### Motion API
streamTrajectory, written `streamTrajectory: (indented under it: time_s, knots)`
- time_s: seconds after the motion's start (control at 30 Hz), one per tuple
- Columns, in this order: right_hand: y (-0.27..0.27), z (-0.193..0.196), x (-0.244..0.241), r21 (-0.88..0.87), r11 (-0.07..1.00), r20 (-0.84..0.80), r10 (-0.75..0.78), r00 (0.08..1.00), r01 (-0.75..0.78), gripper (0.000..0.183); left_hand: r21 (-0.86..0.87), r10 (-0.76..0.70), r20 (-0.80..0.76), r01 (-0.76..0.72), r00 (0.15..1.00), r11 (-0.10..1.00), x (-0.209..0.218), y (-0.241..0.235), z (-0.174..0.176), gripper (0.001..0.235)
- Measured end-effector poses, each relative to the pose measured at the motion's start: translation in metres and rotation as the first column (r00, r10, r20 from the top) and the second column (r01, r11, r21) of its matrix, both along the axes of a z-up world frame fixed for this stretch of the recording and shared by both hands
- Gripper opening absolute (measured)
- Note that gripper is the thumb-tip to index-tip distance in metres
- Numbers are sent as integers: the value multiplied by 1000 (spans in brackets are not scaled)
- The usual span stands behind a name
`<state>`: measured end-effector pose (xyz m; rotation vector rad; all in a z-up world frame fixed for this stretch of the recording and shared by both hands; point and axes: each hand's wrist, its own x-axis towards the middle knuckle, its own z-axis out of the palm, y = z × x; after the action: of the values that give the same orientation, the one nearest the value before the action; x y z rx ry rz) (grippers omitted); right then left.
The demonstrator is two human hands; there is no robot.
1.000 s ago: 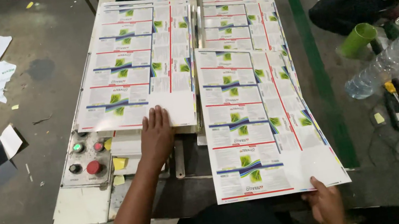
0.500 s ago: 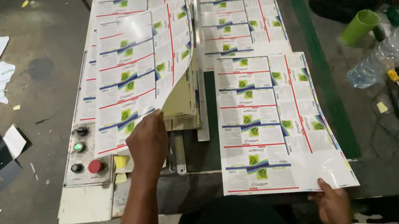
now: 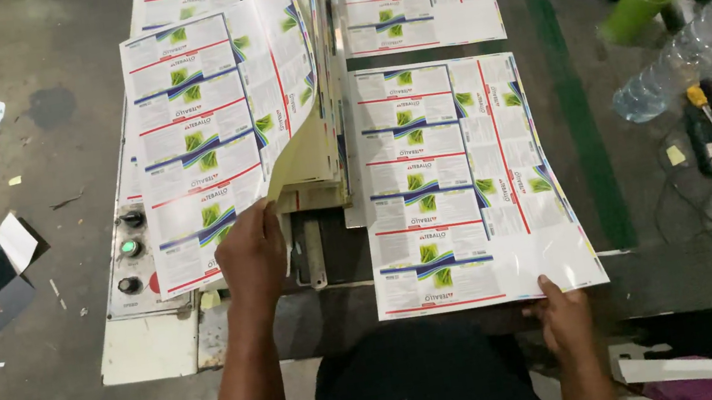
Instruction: The person takes printed sheets from a conveyor belt and stacks them by hand. The sheets feature a green leaf logo and are arranged in a neat pile on the machine's surface.
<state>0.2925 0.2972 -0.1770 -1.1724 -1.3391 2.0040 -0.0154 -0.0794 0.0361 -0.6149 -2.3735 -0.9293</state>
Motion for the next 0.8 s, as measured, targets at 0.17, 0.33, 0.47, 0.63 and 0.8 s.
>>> streamTrajectory:
  time_s: [0.17,0.33,0.47,0.63,0.8]
  knots:
    - [32,-11,-56,14,999,-46,38,998,-37,42,25,-49,22,49,999,998,0,3,1,14]
    - [52,-1,-90,-89,992,-75,80,994,-87,43,82,-83,29,80,996,993,1,6,1,17]
    - [21,29,-72,-100,983,11,156,988,-154,49,107,-166,-19,167,986,980,16,11,-3,24]
    - [-29,43,-71,-77,947,109,320,941,-313,55,100,-381,-84,388,921,916,49,53,-36,26]
    - [-60,40,-103,-111,746,-64,654,754,-657,44,-94,-590,120,601,799,794,85,105,-55,31]
